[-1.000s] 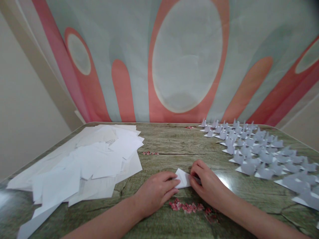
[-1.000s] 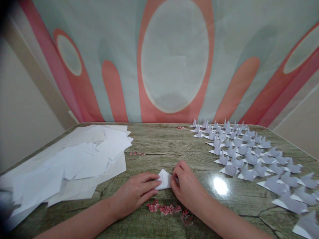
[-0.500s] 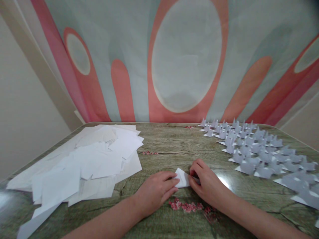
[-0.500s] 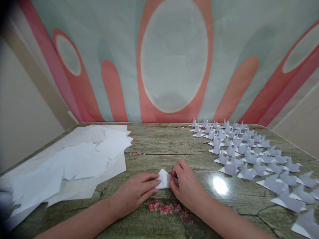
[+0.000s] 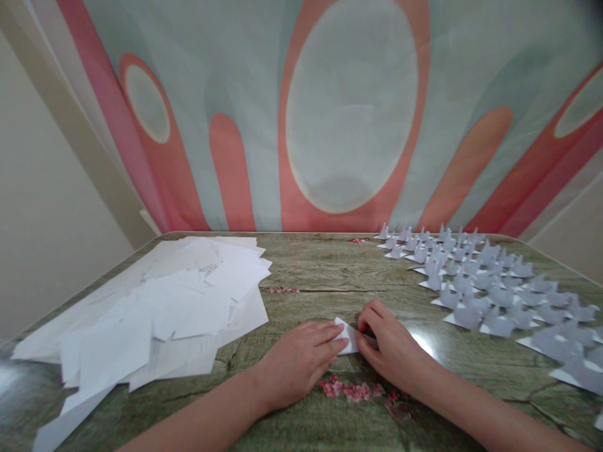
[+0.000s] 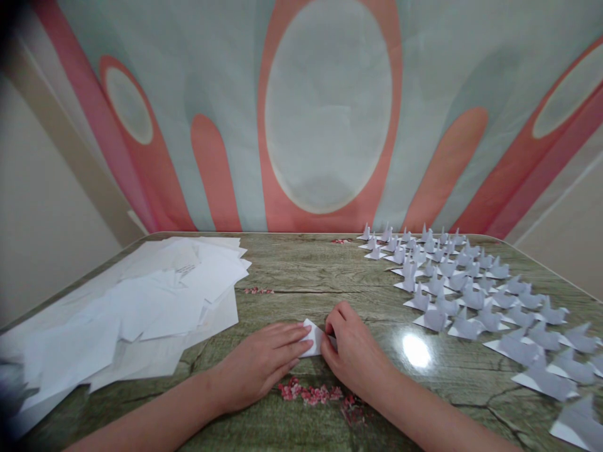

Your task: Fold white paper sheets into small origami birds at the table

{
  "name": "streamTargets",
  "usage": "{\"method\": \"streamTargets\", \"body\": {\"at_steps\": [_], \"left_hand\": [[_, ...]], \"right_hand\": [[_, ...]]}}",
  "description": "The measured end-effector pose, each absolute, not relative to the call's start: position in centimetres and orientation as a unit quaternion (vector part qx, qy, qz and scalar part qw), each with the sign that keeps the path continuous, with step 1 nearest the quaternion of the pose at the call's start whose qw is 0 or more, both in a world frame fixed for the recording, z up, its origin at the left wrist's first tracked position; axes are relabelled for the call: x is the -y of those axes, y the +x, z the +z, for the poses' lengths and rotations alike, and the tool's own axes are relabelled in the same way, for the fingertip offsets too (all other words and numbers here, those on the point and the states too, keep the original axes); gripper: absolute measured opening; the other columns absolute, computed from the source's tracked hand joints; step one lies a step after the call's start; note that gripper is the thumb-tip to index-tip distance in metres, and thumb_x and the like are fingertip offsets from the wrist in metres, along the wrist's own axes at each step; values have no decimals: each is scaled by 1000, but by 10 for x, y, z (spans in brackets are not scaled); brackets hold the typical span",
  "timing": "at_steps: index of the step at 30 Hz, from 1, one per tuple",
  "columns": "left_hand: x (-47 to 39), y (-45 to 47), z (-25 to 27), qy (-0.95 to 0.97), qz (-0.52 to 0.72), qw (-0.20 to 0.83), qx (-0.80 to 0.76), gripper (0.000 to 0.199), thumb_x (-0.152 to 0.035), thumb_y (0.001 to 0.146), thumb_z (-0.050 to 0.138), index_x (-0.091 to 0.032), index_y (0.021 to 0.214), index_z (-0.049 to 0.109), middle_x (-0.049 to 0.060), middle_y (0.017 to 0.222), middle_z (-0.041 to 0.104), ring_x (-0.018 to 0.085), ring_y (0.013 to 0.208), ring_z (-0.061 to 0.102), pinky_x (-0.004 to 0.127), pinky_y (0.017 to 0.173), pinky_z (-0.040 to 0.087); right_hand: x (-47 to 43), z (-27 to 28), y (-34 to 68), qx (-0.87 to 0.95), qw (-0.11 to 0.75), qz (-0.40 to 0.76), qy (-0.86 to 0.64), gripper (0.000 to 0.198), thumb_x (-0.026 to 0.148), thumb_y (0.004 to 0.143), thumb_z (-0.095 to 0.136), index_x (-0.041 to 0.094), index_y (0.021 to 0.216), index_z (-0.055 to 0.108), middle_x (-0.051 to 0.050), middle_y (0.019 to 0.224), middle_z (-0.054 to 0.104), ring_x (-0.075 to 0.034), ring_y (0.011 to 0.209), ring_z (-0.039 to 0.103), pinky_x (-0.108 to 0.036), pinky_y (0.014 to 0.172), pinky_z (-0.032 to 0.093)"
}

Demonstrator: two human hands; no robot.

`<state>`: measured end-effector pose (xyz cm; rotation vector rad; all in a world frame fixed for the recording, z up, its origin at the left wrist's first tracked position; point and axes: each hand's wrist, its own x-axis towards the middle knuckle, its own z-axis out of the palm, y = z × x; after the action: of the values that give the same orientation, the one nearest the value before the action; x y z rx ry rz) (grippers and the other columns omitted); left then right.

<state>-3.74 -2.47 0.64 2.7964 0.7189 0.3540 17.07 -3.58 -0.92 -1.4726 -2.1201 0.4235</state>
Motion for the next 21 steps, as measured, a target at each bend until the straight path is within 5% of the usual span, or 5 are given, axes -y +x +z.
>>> {"method": "streamTargets", "body": {"at_steps": [10, 21], "left_hand": [[24, -37, 7, 950, 122, 127, -259, 37, -21, 92, 37, -21, 128, 42, 5, 131, 48, 16, 123, 41, 34, 104, 33], [24, -36, 7, 946, 127, 136, -267, 36, -20, 91, 38, -21, 127, 44, 4, 129, 50, 16, 121, 42, 34, 104, 33]], "right_hand": [[39, -4, 174, 794, 270, 197, -508, 7, 18, 84, 48, 18, 86, 55, -5, 88, 50, -17, 82, 51, -33, 75, 43], [43, 2, 175, 823, 247, 171, -482, 21, 21, 79, 55, 21, 99, 61, -7, 95, 53, -20, 88, 52, -35, 77, 45]]}}
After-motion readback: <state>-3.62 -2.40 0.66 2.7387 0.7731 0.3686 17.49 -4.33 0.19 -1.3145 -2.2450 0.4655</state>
